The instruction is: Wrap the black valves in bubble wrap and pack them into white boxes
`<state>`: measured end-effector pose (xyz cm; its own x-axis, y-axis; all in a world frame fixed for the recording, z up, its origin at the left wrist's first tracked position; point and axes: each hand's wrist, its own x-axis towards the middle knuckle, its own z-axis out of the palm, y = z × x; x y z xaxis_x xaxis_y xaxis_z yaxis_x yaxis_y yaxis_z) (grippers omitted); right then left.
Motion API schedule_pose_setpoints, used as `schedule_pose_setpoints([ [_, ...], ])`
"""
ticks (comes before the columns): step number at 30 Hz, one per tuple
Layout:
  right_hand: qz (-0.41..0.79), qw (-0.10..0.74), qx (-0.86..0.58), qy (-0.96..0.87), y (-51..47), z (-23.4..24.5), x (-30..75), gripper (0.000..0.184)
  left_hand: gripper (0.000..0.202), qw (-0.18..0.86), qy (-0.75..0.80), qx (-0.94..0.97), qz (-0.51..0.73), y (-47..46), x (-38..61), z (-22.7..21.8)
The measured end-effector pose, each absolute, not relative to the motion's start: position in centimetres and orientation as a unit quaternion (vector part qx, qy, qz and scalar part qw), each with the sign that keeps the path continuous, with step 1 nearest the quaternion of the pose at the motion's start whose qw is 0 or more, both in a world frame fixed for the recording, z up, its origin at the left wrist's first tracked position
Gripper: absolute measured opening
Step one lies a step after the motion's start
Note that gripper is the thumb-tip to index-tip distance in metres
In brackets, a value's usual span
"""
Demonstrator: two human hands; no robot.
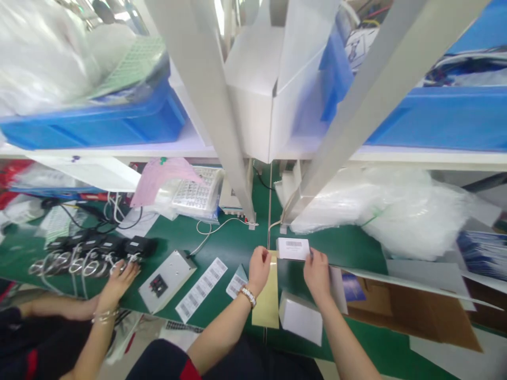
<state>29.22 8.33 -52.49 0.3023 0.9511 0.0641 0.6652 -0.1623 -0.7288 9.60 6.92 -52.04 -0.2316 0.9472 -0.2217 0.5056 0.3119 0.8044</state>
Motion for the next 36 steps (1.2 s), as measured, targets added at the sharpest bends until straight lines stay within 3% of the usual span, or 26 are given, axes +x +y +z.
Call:
schedule_pose_setpoints([
  [4,0.244,0.346,-0.703,-0.572,2.7,-48.9,28.8,0.037,0.021,0.295,0.785,0.450,0.306,0.4,2.8,-51.5],
  [8,0.322,0.343,-0.697,-0.541,-3.8,-48.1,27.0,0.030,0.043,0.330,0.799,0.412,0.287,-2.7,-1.9,-53.0],
  [12,0.406,0.325,-0.684,-0.511,-6.9,-49.1,24.5,0.031,0.021,0.434,0.763,0.402,0.260,-2.1,-2.4,-54.5],
  [17,0.401,0.309,-0.595,-0.624,-5.3,-48.1,21.5,0.035,0.029,0.546,0.694,0.381,0.273,-3.3,-0.6,-52.3],
  [20,0.458,0.278,-0.530,-0.657,-3.5,-46.4,19.8,0.042,0.029,0.598,0.647,0.368,0.296,-5.2,0.3,-49.7],
  [26,0.672,0.216,-0.479,-0.522,-3.1,-45.0,17.6,0.027,0.029,0.621,0.616,0.330,0.354,-7.4,-0.9,-45.7],
  [30,0.719,0.227,-0.478,-0.450,-4.0,-45.3,16.7,0.034,0.030,0.582,0.642,0.304,0.396,-7.3,-2.4,-44.5],
  [36,0.725,0.266,-0.484,-0.412,-4.5,-44.9,15.1,0.037,0.038,0.640,0.606,0.272,0.387,-7.3,-3.3,-43.5],
])
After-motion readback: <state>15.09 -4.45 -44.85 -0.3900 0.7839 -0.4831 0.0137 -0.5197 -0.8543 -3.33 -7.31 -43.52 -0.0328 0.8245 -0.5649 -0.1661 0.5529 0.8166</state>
